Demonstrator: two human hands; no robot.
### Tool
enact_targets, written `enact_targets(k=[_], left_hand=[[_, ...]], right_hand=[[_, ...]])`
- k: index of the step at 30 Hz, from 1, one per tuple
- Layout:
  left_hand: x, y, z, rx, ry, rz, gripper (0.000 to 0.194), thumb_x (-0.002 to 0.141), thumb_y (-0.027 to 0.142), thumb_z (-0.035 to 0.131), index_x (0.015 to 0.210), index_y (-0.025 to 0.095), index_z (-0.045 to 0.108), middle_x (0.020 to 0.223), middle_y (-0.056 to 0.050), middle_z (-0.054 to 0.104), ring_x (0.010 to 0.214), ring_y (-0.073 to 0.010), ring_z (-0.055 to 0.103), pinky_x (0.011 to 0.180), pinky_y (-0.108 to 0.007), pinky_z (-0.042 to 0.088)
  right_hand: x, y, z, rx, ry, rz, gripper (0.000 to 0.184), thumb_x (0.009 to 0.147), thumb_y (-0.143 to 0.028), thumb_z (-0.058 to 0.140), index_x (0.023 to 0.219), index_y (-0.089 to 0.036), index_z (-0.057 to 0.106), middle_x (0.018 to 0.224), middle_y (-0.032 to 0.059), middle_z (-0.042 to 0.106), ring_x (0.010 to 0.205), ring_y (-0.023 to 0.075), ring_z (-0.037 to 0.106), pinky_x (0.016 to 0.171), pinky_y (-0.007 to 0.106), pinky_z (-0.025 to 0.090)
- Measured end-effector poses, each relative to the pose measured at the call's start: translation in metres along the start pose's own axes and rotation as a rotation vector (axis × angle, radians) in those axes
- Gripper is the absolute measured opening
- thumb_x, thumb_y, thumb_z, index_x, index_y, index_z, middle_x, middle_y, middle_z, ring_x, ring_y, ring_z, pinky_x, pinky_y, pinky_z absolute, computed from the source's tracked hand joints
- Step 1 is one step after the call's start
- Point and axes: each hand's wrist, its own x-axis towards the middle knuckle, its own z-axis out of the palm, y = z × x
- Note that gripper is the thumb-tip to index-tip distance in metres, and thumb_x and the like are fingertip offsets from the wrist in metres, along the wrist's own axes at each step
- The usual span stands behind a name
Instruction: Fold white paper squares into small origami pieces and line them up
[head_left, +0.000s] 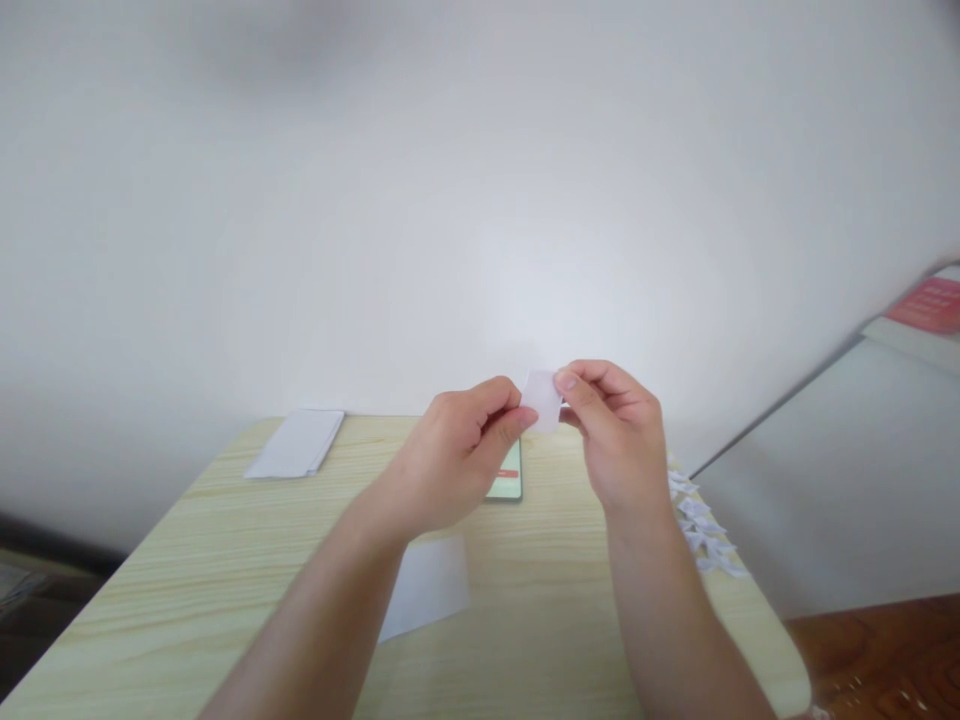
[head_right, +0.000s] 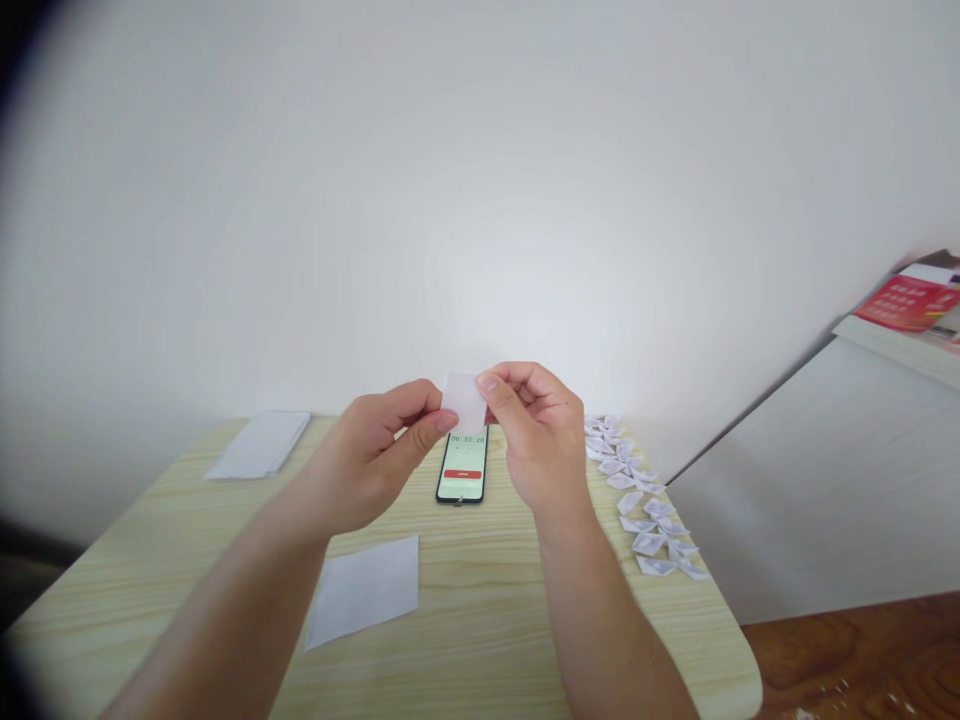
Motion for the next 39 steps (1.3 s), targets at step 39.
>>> enact_targets(k=[39], left_hand=[[-0.001,0.0,-0.009,-0.182,0.387,0.039,0.004,0.09,0.024,0.071,0.092,0.02,0.07,0.079,-0.001,0.074,0.076,-0.0174,0.071,0.071,-0.029,0.057]], right_hand=[[-0.005,-0.008,-0.006,-0.188,-0.186,-0.131,0.021,0.09,-0.027,0.077,0.11,-0.028,0.07,0.059,-0.0075,0.062,0.054,0.0126,0.059,0.055,0.028,0.048]])
